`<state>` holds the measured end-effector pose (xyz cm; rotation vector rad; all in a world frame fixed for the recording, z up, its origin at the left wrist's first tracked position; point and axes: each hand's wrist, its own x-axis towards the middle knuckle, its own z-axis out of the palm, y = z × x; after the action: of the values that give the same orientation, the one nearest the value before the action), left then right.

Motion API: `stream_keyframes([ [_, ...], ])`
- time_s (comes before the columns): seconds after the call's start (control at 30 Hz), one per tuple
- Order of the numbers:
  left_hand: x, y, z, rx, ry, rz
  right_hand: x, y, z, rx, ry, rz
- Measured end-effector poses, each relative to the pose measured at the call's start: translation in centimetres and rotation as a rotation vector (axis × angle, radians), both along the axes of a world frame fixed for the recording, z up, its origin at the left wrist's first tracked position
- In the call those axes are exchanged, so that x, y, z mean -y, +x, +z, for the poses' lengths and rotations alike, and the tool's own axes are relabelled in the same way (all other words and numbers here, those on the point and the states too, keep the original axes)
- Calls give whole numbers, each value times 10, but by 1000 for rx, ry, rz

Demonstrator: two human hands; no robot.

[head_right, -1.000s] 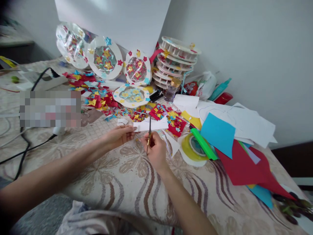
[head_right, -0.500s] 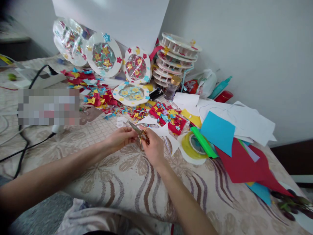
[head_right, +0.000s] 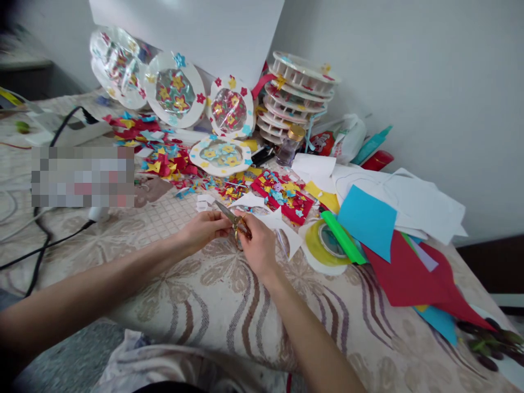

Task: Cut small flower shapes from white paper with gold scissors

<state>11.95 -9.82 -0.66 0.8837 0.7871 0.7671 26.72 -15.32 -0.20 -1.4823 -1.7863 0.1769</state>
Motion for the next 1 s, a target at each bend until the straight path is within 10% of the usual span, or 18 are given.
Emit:
stream_keyframes([
  [1.0, -3, -1, 3, -2, -50, 33, -2, 0, -1, -25, -3, 8],
])
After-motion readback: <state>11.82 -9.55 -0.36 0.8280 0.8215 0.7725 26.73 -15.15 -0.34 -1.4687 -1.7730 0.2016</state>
